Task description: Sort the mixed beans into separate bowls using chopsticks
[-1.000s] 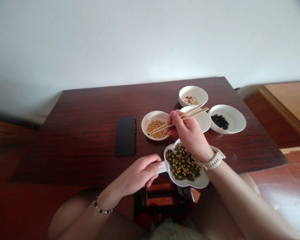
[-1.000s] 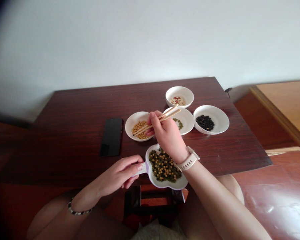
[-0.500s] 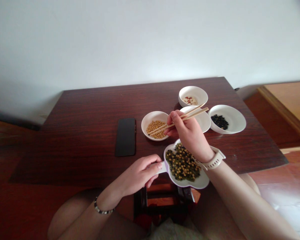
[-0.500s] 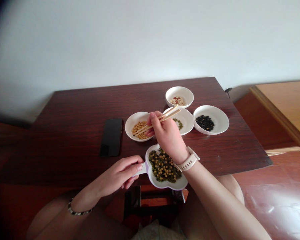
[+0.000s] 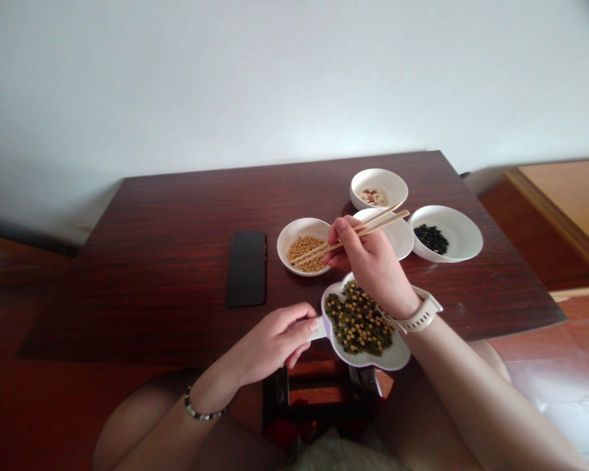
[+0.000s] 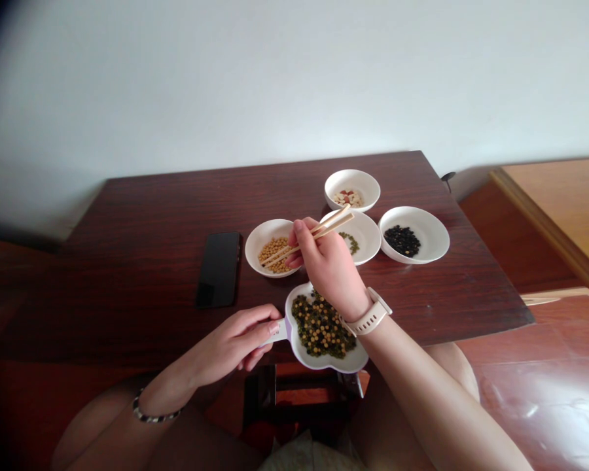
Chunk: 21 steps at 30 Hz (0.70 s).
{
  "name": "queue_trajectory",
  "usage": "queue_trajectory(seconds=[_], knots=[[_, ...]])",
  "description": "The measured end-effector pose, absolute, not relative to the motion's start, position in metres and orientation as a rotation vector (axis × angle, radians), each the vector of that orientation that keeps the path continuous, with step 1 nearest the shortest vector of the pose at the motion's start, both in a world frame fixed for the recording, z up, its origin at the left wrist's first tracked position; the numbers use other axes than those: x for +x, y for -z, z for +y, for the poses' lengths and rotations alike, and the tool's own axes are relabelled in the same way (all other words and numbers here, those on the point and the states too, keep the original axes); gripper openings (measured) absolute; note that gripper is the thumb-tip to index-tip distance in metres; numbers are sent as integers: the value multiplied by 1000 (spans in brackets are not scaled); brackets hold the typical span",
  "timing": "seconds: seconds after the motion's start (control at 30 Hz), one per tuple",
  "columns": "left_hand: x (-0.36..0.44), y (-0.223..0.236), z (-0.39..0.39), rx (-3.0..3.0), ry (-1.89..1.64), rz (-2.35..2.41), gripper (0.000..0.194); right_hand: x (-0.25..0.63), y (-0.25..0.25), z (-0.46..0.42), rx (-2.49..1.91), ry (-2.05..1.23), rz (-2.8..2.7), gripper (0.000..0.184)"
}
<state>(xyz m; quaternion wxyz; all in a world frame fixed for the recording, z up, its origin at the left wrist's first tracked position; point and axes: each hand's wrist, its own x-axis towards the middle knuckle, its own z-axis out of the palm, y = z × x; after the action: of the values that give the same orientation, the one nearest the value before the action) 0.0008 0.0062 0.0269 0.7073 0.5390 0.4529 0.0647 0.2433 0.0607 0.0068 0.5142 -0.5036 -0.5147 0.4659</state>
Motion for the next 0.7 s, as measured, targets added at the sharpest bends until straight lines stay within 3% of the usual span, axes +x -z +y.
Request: queue_trajectory(seconds=[0.4, 0.7], knots=[[1, -29, 7, 1186, -134, 1015, 52, 253, -25, 51, -1191, -1105, -1088, 69], [-2, -25, 6, 1191, -153, 1010, 50, 307, -51, 32, -1129, -810, -886, 42]])
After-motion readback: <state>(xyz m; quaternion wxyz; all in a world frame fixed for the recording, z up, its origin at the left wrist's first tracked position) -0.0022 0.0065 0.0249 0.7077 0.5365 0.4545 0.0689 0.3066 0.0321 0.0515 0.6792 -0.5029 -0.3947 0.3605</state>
